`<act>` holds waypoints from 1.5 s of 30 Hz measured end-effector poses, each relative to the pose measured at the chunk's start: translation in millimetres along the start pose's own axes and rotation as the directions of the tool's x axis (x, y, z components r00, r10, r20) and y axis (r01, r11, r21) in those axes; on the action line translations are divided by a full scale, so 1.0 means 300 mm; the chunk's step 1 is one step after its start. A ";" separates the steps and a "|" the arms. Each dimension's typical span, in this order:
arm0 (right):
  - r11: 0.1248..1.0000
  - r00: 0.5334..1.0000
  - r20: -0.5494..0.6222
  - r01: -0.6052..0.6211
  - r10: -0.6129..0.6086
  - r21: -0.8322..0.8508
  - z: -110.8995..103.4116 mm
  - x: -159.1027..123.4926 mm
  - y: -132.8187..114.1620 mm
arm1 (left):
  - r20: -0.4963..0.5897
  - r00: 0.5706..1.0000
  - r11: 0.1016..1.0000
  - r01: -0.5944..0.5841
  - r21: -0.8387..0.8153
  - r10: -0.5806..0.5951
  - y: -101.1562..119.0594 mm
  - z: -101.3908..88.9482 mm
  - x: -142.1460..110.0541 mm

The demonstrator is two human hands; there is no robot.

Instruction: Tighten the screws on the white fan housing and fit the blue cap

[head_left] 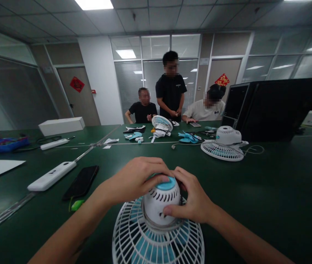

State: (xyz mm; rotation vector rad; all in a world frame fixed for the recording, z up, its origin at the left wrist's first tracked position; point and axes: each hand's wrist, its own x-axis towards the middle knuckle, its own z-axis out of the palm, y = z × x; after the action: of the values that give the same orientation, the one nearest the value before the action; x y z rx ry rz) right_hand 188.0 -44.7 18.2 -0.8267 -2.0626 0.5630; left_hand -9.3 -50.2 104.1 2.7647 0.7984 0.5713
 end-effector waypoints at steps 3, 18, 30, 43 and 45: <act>1.000 1.000 -0.001 0.018 -0.018 -0.016 -0.002 0.001 0.002 | -0.056 0.991 0.993 0.121 0.015 -0.120 0.044 0.020 -0.012; 0.998 0.998 -0.033 0.048 -0.050 -0.042 0.001 0.001 0.004 | 0.054 0.999 0.788 0.028 -0.615 0.007 -0.070 0.036 -0.014; 0.999 0.999 0.003 0.040 -0.040 -0.027 -0.004 0.003 0.002 | -0.074 0.987 0.814 0.076 -0.576 -0.144 -0.058 0.067 -0.006; 0.997 0.996 -0.077 0.048 -0.052 -0.056 0.000 -0.002 -0.004 | -0.041 0.984 0.823 0.122 -0.555 -0.173 -0.056 0.044 -0.019; 0.997 0.995 -0.080 0.051 -0.056 -0.053 0.000 -0.003 -0.006 | 0.002 0.992 0.802 0.103 -0.589 -0.125 -0.067 0.037 -0.023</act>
State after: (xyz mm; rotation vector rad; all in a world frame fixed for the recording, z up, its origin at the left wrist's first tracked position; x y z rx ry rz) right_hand 187.9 -46.5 18.9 -0.8084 -2.0257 0.4420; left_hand -19.3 -38.2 86.0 2.1239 0.6470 0.7062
